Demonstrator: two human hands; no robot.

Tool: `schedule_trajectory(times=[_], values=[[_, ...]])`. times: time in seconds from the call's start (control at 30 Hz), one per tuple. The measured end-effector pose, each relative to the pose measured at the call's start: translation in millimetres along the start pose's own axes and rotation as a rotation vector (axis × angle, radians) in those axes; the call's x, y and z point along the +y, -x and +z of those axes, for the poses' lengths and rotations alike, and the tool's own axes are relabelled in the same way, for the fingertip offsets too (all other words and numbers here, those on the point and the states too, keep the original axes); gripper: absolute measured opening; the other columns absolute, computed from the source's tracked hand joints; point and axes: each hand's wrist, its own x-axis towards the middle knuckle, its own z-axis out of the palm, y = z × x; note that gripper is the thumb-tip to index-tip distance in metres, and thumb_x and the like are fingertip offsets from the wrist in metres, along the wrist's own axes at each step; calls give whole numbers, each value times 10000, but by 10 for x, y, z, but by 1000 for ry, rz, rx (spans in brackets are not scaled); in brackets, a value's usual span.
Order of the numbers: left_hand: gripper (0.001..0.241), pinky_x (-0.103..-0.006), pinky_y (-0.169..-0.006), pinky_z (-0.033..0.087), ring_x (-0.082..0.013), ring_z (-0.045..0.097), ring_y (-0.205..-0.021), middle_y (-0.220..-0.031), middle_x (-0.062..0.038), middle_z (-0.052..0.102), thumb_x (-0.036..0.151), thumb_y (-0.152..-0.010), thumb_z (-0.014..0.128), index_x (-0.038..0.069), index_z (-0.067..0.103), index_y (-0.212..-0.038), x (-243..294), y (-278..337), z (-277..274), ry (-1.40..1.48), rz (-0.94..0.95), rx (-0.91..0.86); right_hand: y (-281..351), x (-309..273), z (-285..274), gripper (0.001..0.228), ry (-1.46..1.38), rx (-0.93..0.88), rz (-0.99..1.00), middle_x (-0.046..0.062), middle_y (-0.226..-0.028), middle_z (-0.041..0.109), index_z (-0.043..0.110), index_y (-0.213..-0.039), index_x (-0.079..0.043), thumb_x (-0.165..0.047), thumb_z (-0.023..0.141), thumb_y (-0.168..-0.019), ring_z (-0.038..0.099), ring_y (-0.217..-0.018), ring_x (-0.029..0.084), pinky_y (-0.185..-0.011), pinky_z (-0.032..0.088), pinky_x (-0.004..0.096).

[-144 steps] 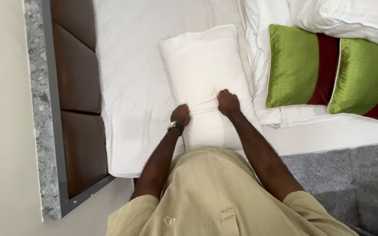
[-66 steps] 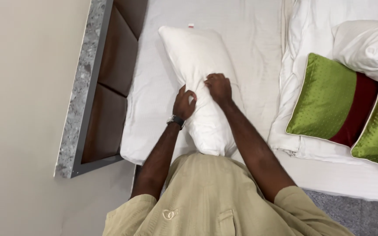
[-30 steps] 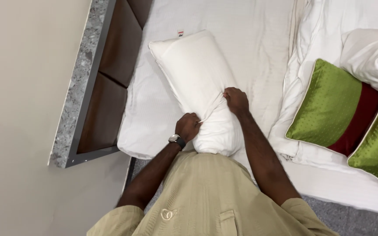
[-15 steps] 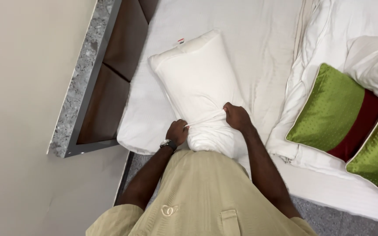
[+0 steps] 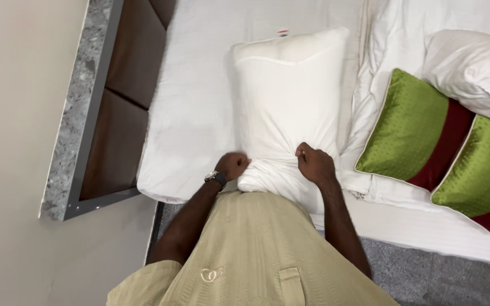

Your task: The person removes a white pillowcase from a pillow on a bed, then folds a white towel into a small square. Finally, the person places the pillow back into the pillowcase and positions it on the bed.

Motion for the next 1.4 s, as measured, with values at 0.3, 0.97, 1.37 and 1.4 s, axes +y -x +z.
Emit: schedule_trajectory(times=[0.3, 0.97, 1.37, 1.4], values=[[498, -404, -863, 522, -281, 615, -964, -1105, -143, 652, 574, -869, 736, 91, 696, -985, -133, -10, 253, -113, -7, -410, -86, 1188, 860, 199, -424, 227, 7, 107, -819, 616, 599, -1173, -102, -119, 653, -982, 613, -759, 229, -731, 518, 391], [729, -443, -1123, 426, -349, 476, -1395, -1541, -190, 453, 551, -955, 680, 90, 477, -1482, 275, -333, 181, 4, 108, -212, -247, 1377, 222, 98, -858, 501, 350, 29, -850, 675, 689, -919, -52, -127, 684, -982, 584, -790, 143, -763, 474, 296], [310, -404, -772, 543, -301, 667, -901, -968, -145, 727, 298, -939, 695, 7, 712, -1044, 1552, -732, -935, -196, 308, 647, 91, -1050, -281, 140, -210, 215, -409, 96, -857, 709, 735, -946, -48, -185, 704, -951, 644, -778, 249, -717, 517, 387], [234, -425, -757, 530, -290, 651, -812, -846, -118, 726, 252, -1030, 671, 48, 714, -923, 1443, -780, -883, -158, 134, 504, 100, -1062, -320, 146, -61, 143, -447, 89, -856, 722, 732, -928, -66, -199, 688, -968, 646, -793, 259, -736, 513, 403]])
